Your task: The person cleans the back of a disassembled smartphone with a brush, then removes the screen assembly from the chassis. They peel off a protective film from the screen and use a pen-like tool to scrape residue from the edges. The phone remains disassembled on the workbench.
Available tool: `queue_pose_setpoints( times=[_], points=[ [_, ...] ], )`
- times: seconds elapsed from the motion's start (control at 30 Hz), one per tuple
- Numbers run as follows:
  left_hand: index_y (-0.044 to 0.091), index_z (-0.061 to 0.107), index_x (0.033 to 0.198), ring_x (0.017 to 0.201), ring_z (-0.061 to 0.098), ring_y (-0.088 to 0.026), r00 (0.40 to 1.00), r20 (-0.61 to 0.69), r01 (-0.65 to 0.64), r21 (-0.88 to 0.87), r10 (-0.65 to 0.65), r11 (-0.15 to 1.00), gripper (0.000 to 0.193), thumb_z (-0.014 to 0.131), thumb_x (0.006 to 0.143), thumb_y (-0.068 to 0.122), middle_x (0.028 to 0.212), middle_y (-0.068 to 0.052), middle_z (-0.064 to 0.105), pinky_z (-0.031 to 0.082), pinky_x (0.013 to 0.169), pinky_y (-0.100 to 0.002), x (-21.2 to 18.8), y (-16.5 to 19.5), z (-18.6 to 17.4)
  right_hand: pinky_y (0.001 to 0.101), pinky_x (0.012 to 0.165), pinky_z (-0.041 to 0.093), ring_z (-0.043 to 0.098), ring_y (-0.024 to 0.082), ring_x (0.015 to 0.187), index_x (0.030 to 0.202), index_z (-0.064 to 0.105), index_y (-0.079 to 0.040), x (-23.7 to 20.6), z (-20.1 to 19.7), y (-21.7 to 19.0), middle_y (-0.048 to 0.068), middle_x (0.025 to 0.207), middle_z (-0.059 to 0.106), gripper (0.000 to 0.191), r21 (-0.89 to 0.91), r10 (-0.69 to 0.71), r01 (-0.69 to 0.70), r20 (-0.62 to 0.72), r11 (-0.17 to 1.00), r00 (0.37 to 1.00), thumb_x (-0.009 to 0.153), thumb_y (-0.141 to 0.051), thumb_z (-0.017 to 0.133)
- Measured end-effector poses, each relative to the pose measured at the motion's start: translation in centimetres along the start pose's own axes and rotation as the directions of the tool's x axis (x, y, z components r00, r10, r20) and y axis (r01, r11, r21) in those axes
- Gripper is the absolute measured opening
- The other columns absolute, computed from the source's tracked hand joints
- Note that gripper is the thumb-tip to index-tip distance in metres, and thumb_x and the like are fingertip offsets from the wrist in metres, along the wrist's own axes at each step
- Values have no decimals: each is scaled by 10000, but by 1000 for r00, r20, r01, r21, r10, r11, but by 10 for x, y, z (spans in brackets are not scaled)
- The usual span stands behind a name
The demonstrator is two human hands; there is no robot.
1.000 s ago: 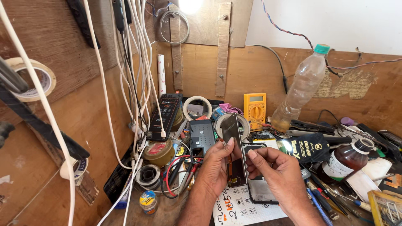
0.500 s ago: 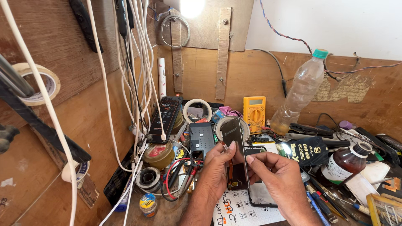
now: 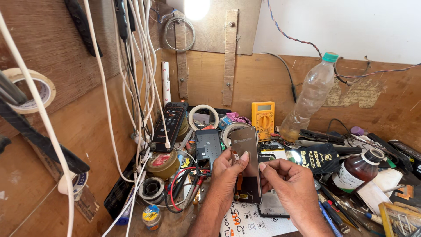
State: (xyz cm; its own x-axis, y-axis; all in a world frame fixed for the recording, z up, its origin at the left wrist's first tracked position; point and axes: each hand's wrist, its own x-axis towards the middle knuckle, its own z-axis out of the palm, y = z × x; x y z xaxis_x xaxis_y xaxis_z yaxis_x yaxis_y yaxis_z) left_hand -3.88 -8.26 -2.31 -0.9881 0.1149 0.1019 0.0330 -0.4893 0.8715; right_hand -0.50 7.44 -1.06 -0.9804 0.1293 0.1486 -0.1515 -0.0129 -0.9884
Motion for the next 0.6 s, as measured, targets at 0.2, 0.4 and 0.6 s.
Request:
queue_pose_setpoints(
  times=[0.2, 0.4, 0.6],
  points=[
    [16, 673, 1199, 914, 672, -117, 999, 30, -31, 17, 31, 999, 340, 714, 916, 200, 1034, -57, 752, 527, 851, -289, -1, -1, 2, 304, 544, 559, 660, 166, 566, 904, 765, 91, 3, -1, 0, 118, 702, 725, 213, -2, 4, -4, -22, 1000, 1000, 894, -118, 724],
    [47, 663, 1221, 919, 688, -109, 1000, 8, 29, 105, -30, 994, 361, 711, 903, 209, 1034, -66, 763, 546, 858, -291, -3, 3, 5, 309, 553, 571, 669, 167, 577, 916, 755, 93, 4, -2, -4, 124, 712, 730, 222, -38, 20, -22, -50, 999, 999, 901, -125, 713],
    [32, 649, 1240, 927, 693, -104, 999, 45, -19, 113, 14, 993, 382, 717, 891, 172, 1056, -68, 765, 552, 867, -287, -3, 1, 7, 299, 548, 555, 661, 167, 571, 927, 759, 96, 8, -3, -4, 123, 703, 723, 230, -4, -28, 28, -59, 1000, 998, 906, -126, 702]
  ],
)
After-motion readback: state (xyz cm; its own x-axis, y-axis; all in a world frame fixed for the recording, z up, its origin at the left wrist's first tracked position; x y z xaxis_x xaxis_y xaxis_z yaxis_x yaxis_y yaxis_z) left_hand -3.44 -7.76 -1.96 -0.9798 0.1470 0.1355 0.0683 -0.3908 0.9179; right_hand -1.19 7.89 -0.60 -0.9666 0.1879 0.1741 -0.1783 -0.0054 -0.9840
